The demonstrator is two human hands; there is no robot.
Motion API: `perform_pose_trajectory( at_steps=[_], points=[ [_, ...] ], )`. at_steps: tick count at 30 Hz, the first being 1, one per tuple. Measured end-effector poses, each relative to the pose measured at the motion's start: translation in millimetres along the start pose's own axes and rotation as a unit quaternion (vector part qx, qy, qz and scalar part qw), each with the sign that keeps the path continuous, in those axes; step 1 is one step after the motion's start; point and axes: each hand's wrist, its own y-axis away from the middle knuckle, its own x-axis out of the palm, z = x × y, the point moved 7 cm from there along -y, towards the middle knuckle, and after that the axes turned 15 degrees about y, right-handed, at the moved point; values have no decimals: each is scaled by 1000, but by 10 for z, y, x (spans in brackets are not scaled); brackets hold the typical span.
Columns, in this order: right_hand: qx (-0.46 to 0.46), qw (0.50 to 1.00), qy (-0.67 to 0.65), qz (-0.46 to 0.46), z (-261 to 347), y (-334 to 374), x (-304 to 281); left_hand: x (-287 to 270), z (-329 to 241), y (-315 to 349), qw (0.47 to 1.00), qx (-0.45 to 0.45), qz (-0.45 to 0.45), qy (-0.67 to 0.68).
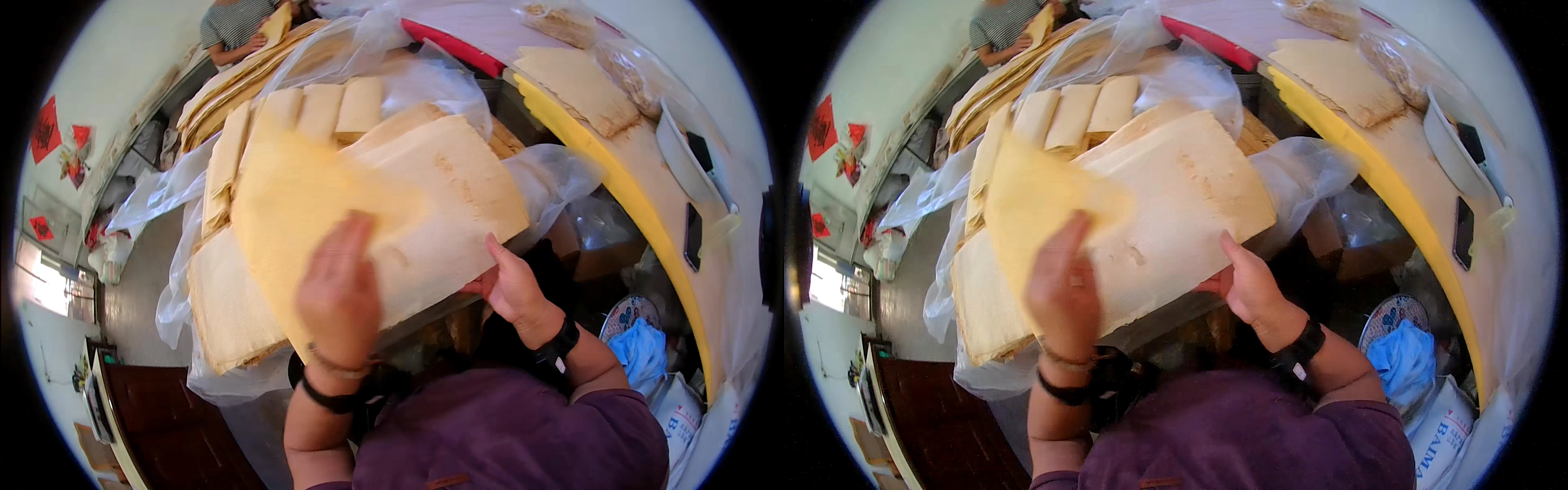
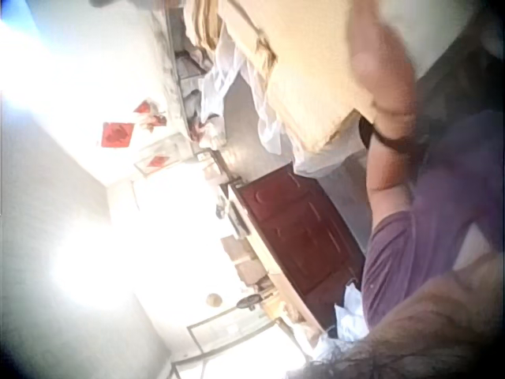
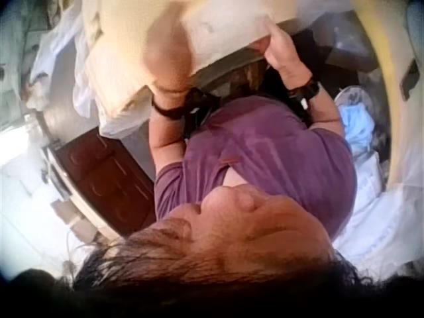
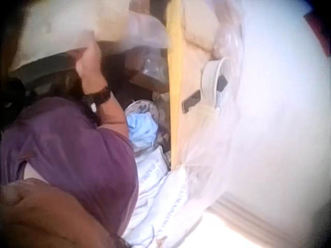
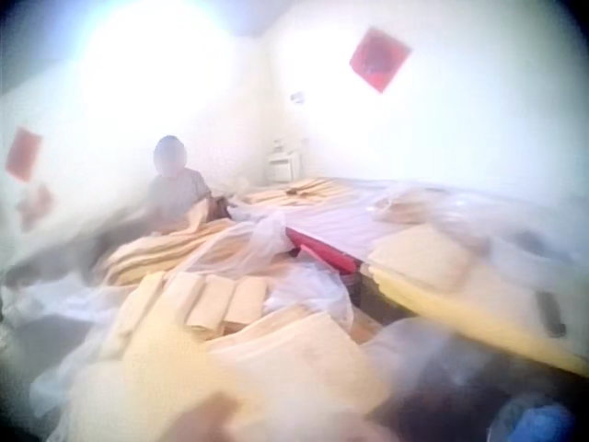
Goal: The person peels and folds individual large thin beige sheets from a thick stack by hand.
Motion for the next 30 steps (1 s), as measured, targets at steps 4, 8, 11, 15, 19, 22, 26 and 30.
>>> perform_pose_trajectory(
  at_steps=[4,8,11,15,19,22,26,30],
  points=[
    [-21,997,-36,63,67,25,110,800,-117,232,995,0,93,19],
    [-45,992,-49,104,49,61,103,1130,-156,457,986,16,162,20],
    [-38,997,21,56,-36,17,62,1221,-175,535,980,34,194,24],
    [-57,997,29,-51,-34,-49,63,1067,-294,543,961,-48,265,71],
    [-103,985,48,-131,40,-146,-180,359,87,434,964,-94,234,-84],
    [-155,965,147,-153,394,-283,-189,44,716,770,954,-147,210,-155],
    [-99,883,414,-197,1211,-596,258,-303,623,838,974,-156,129,-101],
    [-377,808,448,-66,2230,-897,895,-417,542,756,988,-128,71,-46]
  ],
)
